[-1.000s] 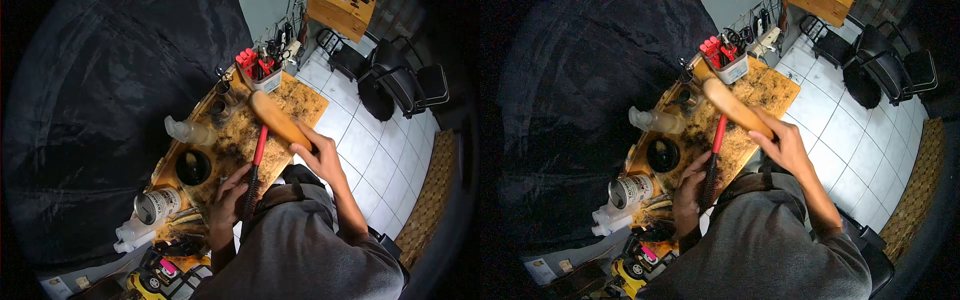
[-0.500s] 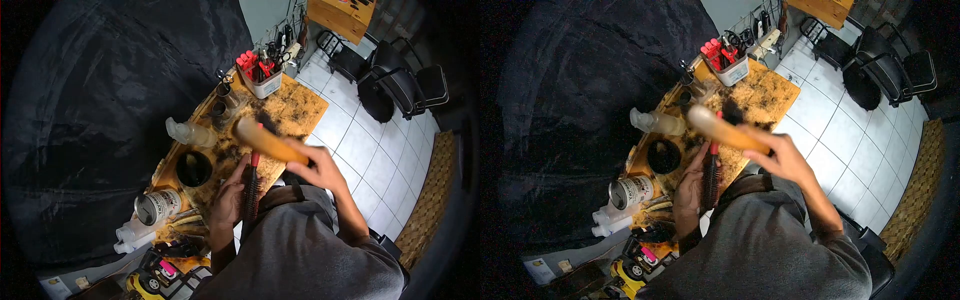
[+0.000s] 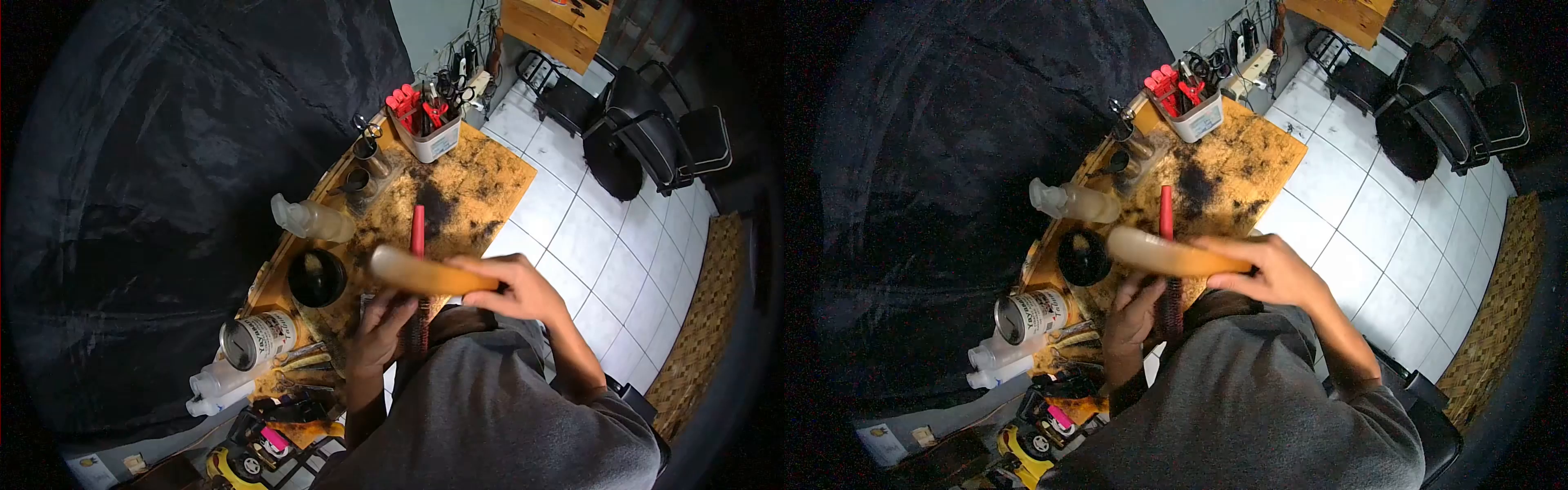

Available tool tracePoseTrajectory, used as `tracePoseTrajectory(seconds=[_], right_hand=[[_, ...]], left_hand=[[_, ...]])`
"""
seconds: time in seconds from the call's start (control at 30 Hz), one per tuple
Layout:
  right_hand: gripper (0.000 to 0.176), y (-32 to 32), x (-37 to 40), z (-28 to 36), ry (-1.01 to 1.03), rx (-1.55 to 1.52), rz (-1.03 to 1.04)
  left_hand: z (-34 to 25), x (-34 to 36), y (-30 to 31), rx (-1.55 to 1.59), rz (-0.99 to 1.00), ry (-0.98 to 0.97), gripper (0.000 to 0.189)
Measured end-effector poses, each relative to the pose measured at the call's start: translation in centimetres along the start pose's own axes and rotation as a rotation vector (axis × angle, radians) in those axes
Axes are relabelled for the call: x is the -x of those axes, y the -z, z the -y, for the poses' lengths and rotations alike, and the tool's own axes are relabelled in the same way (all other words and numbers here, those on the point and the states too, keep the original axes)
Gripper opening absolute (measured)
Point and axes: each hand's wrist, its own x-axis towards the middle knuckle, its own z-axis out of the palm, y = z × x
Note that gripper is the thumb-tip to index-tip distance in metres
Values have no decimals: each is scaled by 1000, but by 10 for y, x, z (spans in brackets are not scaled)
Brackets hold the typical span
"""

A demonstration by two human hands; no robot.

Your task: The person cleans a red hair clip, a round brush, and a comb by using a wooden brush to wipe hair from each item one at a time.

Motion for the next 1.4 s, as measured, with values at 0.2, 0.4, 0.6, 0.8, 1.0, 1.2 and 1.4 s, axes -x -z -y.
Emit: tracePoseTrajectory(seconds=[0.2,0.4,0.6,0.8,1.0,1.2,1.4], right_hand=[[49,2,-10,-10,-164,200,-276],[48,3,-1,-8,-58,18,-16],[48,2,-9,-11,-160,183,-149],[50,4,-4,-14,45,-45,-95],[49,-5,-7,-28,-125,159,-242],[49,0,-9,-20,74,-3,-208],[49,-6,-12,-8,-214,58,-2]], left_hand=[[-7,-1,2,169,64,137,51],[-1,3,2,238,94,77,58],[-16,5,-3,92,78,81,66],[-6,0,-1,234,9,137,65],[-11,-2,5,190,38,139,64],[-14,0,-10,368,35,47,68],[-10,3,-2,297,-13,58,64]])
